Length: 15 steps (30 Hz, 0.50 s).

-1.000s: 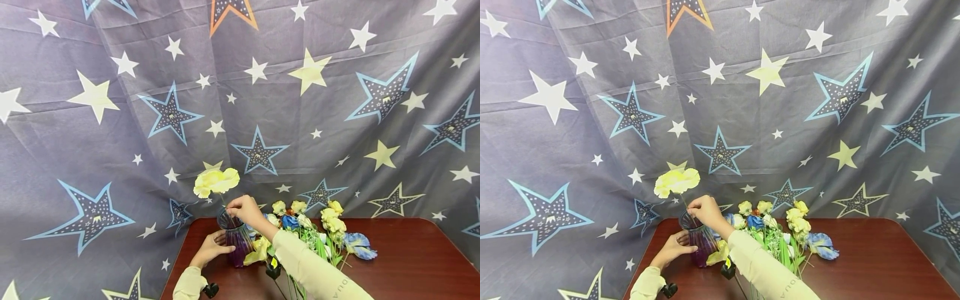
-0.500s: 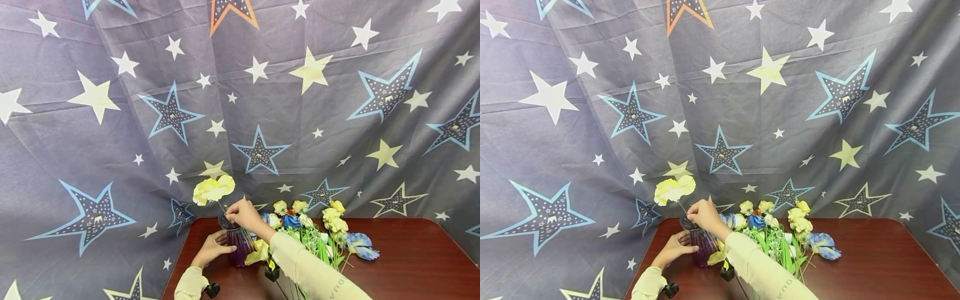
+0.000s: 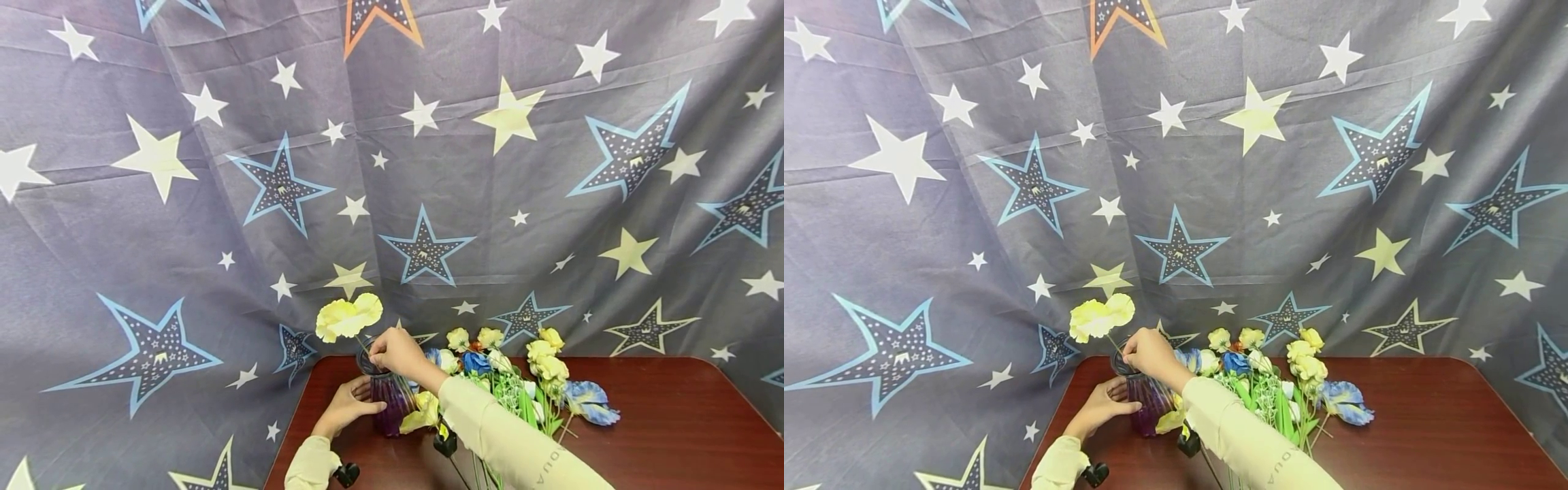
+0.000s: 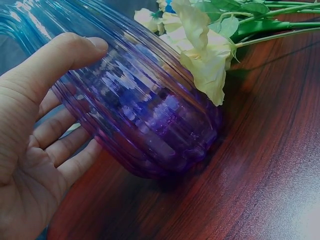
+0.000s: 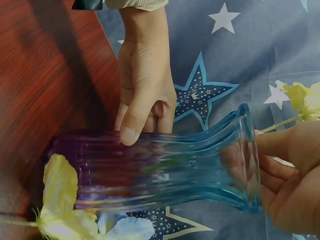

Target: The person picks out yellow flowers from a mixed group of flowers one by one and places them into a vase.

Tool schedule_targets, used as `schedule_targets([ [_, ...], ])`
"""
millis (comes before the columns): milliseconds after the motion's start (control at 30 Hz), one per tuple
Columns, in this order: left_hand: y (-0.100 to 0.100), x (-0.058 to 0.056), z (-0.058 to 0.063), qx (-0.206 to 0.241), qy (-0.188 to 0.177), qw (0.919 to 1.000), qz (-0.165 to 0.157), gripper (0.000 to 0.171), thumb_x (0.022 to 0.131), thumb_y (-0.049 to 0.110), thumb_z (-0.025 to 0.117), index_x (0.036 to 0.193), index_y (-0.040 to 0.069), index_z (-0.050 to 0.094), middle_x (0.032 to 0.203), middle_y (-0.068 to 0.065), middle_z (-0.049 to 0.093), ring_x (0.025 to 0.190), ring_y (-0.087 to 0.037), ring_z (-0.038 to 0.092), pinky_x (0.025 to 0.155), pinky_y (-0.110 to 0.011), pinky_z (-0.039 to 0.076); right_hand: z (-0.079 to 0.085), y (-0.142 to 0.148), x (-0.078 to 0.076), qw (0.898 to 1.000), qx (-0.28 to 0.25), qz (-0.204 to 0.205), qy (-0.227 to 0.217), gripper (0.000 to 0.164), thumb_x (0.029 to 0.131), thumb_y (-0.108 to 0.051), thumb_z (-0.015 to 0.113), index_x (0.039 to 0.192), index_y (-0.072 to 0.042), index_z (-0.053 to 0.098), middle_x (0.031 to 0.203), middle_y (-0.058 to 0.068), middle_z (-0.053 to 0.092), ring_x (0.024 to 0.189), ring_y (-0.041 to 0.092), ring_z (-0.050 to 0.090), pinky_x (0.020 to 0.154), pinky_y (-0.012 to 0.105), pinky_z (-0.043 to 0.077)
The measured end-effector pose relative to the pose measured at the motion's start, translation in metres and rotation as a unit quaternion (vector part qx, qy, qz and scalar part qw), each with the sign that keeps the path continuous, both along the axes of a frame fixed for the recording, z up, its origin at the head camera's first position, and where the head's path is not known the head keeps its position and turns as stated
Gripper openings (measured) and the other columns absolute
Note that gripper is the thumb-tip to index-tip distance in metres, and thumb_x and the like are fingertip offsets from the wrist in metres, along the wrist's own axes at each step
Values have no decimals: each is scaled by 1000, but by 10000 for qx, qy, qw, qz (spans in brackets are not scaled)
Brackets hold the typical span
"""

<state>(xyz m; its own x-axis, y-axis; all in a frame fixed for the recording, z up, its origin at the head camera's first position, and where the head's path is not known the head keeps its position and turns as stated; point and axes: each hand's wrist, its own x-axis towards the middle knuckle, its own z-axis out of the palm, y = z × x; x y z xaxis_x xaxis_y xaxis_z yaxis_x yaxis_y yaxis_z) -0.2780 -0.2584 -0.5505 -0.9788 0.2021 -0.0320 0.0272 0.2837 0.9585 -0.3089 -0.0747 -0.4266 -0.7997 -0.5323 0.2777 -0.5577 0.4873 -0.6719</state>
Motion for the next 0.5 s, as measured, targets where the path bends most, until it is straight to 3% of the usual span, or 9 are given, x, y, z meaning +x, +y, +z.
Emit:
schedule_targets([
  [267,1,1,2,27,6,10000,10,74,75,17,79,134,-9,42,131,-30,50,119,-41,52,97,-47,47,-1,-1,-1,9969,712,177,299,16,86,-14,68,71,-12,74,60,-1,66,50,2,44,53,17,40],
  [500,3,5,6,65,-18,10000,22,73,76,16,78,134,-9,42,131,-31,48,120,-43,50,98,-48,46,-1,-1,-1,9949,805,155,582,16,85,-14,69,70,-13,75,59,-5,65,50,1,47,57,17,44],
])
